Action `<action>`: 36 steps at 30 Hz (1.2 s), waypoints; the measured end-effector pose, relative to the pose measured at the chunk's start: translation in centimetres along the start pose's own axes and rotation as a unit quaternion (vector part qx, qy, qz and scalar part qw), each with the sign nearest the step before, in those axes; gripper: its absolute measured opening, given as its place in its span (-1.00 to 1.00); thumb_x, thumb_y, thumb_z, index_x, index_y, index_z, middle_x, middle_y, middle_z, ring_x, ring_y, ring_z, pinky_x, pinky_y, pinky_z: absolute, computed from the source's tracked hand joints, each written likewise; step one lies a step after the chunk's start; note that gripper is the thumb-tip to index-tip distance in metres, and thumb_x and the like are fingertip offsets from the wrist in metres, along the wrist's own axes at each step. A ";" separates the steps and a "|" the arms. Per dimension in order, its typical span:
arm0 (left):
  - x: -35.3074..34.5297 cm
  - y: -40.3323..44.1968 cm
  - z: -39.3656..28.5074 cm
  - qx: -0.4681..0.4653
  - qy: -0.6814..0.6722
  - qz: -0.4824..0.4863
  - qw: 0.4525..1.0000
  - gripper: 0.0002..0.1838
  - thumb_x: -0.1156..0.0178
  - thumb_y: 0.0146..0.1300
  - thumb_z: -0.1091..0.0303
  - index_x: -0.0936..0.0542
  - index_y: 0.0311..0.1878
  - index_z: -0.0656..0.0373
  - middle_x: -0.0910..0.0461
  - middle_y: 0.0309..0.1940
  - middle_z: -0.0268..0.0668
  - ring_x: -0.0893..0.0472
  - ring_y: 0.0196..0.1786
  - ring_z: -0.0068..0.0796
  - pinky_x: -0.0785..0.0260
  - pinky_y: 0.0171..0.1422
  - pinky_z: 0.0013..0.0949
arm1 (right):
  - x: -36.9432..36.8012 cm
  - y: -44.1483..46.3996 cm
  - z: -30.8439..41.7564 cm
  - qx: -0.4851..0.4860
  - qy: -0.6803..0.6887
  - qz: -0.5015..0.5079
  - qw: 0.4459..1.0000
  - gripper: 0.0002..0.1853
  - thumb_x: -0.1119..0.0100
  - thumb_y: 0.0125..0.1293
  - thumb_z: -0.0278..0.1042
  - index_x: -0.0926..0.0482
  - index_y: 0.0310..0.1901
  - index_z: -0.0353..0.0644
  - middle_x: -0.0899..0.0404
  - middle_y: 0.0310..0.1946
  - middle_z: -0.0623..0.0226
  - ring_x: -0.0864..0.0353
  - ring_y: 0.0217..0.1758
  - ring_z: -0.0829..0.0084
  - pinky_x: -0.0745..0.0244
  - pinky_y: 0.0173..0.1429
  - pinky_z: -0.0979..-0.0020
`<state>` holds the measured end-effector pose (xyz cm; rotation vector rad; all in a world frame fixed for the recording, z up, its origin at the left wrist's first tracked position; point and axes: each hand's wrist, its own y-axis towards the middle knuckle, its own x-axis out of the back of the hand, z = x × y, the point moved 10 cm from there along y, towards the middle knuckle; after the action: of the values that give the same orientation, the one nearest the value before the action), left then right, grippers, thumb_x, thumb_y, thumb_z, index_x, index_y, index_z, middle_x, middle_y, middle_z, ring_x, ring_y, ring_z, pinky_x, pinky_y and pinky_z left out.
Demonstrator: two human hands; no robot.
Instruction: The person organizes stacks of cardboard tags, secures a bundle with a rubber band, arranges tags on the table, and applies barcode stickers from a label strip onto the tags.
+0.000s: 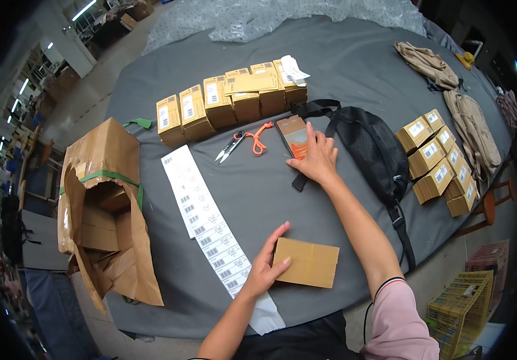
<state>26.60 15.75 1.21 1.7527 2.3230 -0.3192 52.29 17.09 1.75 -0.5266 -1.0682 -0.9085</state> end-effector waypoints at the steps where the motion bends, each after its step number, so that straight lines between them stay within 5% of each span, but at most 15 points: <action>1: -0.1 0.0 -0.1 -0.001 0.001 0.000 1.000 -0.28 -0.12 0.28 0.34 -0.05 0.45 0.24 -0.04 0.47 -0.15 -0.09 0.47 -0.35 0.08 0.48 -0.35 | 0.0 0.0 0.0 -0.004 -0.002 0.004 1.000 0.22 -0.50 -0.21 0.09 0.06 0.46 -0.04 -0.21 0.25 0.10 -0.14 0.28 0.11 -0.07 0.26 0.15; 32: -0.1 0.0 -0.1 -0.010 -0.041 0.013 0.999 -0.20 -0.13 0.26 0.39 0.07 0.48 0.23 0.02 0.48 -0.08 0.05 0.53 -0.27 0.22 0.53 -0.30 | -0.5 0.6 0.1 0.001 -0.019 0.045 0.999 0.25 -0.48 -0.18 0.09 0.16 0.48 0.04 -0.13 0.34 0.12 -0.10 0.33 0.05 -0.09 0.32 0.05; 36: -0.2 -0.1 -0.2 -0.013 -0.033 0.012 0.999 -0.24 -0.10 0.30 0.35 0.04 0.47 0.24 0.00 0.48 -0.09 0.03 0.53 -0.27 0.21 0.54 -0.30 | 1.7 -2.0 0.2 0.030 0.005 -0.032 0.999 0.21 -0.48 -0.19 0.13 0.07 0.47 0.02 -0.05 0.39 0.08 0.00 0.40 -0.01 -0.02 0.36 -0.03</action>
<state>26.55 15.57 1.45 1.7288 2.2491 -0.3377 50.80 15.52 3.25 -0.4393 -1.1043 -0.9305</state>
